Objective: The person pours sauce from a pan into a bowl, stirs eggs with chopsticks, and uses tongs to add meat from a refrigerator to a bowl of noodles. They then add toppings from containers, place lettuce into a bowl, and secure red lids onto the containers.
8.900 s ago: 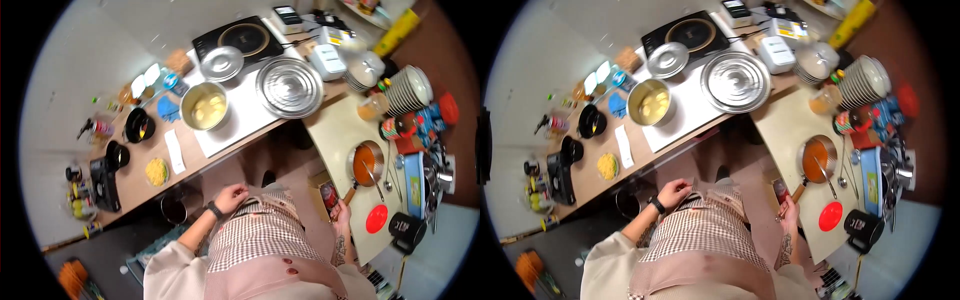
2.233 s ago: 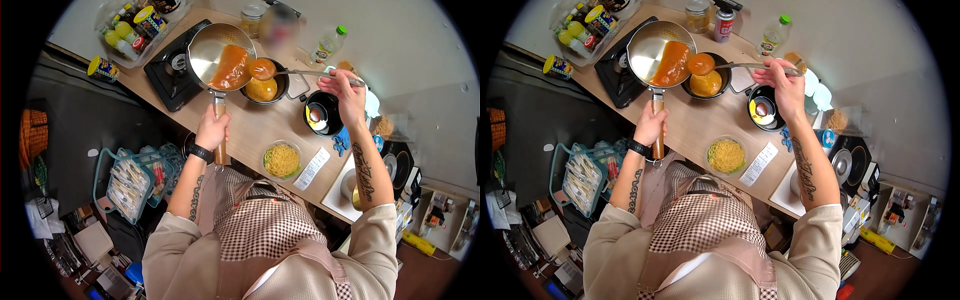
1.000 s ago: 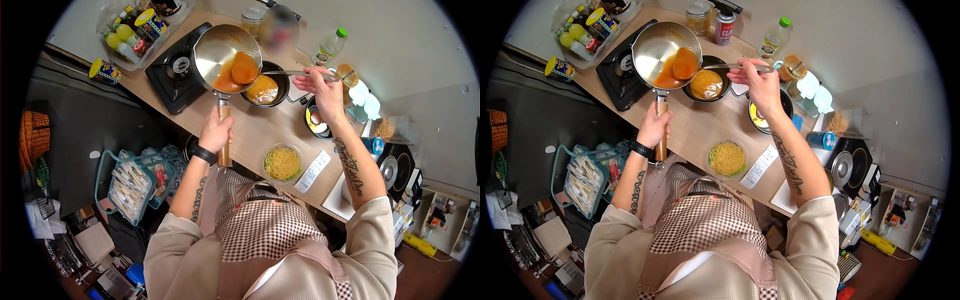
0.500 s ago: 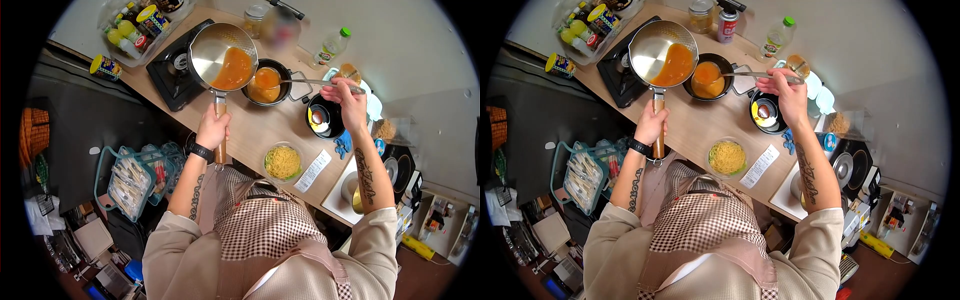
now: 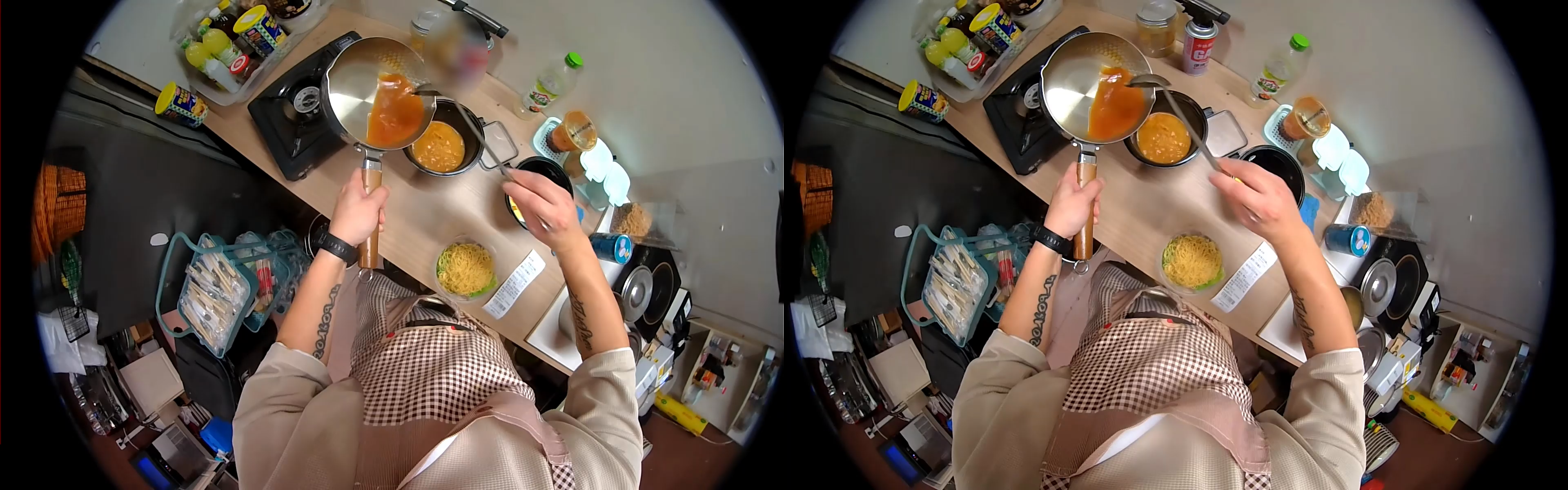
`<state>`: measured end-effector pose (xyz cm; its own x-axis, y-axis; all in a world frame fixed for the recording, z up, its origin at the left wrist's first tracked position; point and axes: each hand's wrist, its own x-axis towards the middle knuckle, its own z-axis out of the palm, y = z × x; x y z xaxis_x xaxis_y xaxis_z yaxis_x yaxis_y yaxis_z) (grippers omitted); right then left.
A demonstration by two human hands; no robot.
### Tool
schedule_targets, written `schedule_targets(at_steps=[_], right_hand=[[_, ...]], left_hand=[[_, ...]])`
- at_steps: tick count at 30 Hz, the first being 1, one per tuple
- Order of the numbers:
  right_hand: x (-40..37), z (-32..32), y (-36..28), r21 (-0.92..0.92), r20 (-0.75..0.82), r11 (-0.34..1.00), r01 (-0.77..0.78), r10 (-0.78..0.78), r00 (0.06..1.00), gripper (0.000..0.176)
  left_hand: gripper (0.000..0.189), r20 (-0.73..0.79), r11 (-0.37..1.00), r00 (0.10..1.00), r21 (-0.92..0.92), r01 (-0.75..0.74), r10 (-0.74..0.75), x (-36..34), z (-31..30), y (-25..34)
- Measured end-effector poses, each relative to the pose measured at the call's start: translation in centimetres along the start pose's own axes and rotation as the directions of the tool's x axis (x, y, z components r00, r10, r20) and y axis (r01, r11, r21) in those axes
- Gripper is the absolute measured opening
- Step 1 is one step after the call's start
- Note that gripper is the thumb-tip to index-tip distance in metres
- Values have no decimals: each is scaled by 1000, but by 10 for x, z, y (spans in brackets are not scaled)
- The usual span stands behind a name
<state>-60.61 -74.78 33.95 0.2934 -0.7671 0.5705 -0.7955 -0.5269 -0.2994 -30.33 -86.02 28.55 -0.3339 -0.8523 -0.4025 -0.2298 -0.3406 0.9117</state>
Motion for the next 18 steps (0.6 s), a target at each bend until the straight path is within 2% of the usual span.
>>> schedule_targets(at_steps=[2,5,6,7,9,10,13,18], right_hand=[[22,10,-2,-3,25,1000,-7,7,1000,26],[43,33,-3,163,12,963,-215,216,976,25],[46,37,-2,167,44,935,-312,309,950,20],[44,44,1,298,25,855,-424,437,899,20],[44,57,7,543,49,610,-577,663,747,21],[45,60,13,658,57,486,-575,729,682,24],[53,51,19,814,119,230,-533,832,541,25],[59,26,17,822,125,196,-535,854,505,28]], left_hand=[[19,18,1000,1000,-10,-14,14,0,2,0],[19,31,1000,999,6,-22,22,-1,6,2],[19,30,1000,999,21,-21,21,-1,7,3],[19,26,999,1000,36,-17,16,-2,6,2],[19,33,999,999,17,-27,26,0,6,-2],[19,37,1000,999,7,-30,30,0,6,-4],[20,37,999,999,13,-34,34,1,5,-4],[21,29,999,999,41,-32,31,2,3,-2]])
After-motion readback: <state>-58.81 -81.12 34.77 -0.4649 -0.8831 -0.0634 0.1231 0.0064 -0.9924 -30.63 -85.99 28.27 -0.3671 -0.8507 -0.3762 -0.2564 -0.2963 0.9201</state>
